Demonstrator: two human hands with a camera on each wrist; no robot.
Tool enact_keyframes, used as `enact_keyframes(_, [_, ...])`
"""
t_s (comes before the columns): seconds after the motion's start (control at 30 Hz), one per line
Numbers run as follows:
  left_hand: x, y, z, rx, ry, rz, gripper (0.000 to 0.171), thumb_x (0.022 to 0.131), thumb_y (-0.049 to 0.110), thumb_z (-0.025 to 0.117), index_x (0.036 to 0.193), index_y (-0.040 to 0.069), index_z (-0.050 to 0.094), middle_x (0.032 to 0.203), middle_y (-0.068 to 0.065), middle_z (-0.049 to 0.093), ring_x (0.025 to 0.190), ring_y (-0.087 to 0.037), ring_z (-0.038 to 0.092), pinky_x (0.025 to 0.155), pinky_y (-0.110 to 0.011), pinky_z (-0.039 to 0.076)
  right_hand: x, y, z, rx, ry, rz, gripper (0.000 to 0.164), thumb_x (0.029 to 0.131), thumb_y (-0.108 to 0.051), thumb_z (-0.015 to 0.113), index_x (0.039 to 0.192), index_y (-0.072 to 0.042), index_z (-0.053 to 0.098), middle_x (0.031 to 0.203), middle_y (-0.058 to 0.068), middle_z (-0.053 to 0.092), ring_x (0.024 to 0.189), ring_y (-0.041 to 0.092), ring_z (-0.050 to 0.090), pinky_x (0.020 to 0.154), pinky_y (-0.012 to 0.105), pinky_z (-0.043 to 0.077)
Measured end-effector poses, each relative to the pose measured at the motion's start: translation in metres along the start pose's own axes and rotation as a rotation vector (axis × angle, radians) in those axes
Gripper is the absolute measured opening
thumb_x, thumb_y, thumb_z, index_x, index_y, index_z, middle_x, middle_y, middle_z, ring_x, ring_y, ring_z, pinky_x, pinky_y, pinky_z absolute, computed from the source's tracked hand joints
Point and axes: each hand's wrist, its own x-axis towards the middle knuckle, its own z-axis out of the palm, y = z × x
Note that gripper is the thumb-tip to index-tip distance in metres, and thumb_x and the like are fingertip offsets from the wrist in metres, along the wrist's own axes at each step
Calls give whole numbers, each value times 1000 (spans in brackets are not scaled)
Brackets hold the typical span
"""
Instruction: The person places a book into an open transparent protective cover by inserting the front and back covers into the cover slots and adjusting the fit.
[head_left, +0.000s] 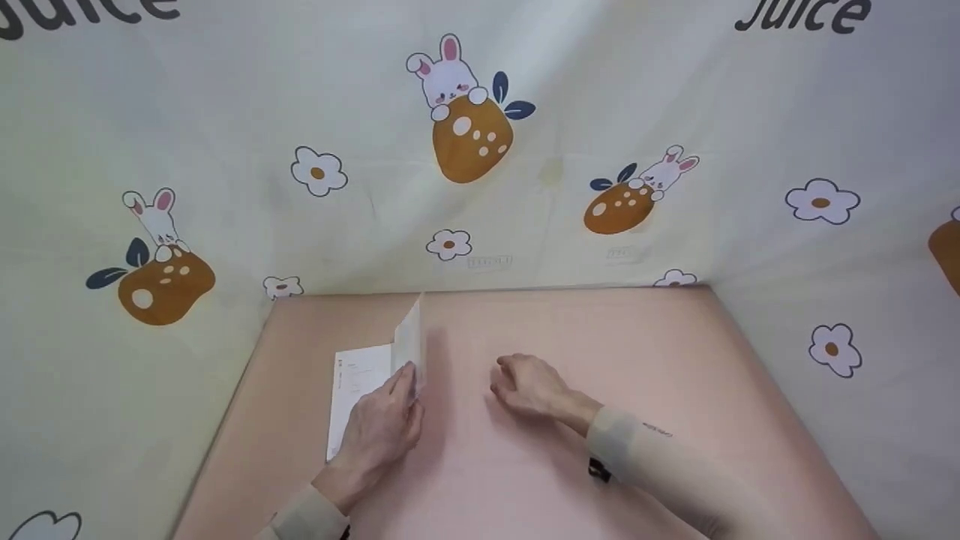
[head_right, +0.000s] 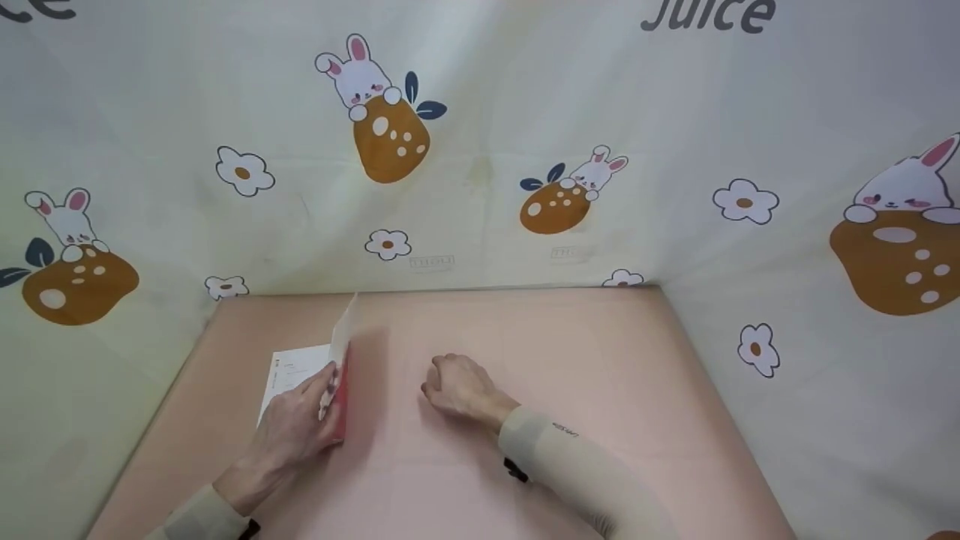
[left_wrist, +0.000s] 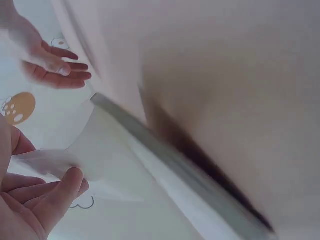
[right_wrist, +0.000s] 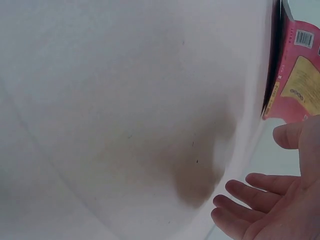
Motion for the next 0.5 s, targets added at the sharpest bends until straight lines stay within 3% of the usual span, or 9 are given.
enact_keyframes(0.13, [5,-2,-10,-23,-30,-91,53,93,2,81,142,-12,67,102,-22,84,64,-21,75,60,-34,65,0,0,0,-2,2,8,55,106,-32,70,148,3,66,148,25,73,142,45,69,122,58,54])
enact_keyframes(0.2, [8,-2,-17,-42,-64,-149,57,93,2,83,145,-12,65,88,-17,81,58,-14,68,57,-29,61,0,1,-1,-1,5,15,56,105,-33,71,148,3,66,147,24,73,141,44,69,122,58,55])
enact_keyframes(0.33, [13,-4,-27,-77,-137,-263,66,95,2,82,156,-7,58,75,-10,73,57,-14,68,57,-23,58,1,2,-2,5,17,26,57,105,-34,72,149,2,66,147,24,74,141,43,69,122,57,55])
enact_keyframes(0.5, [14,-10,-37,-84,-261,-384,67,99,5,81,162,2,56,86,-14,76,69,-20,76,57,-19,53,1,4,-4,1,33,30,56,102,-33,75,147,0,69,145,23,75,140,42,71,121,57,56])
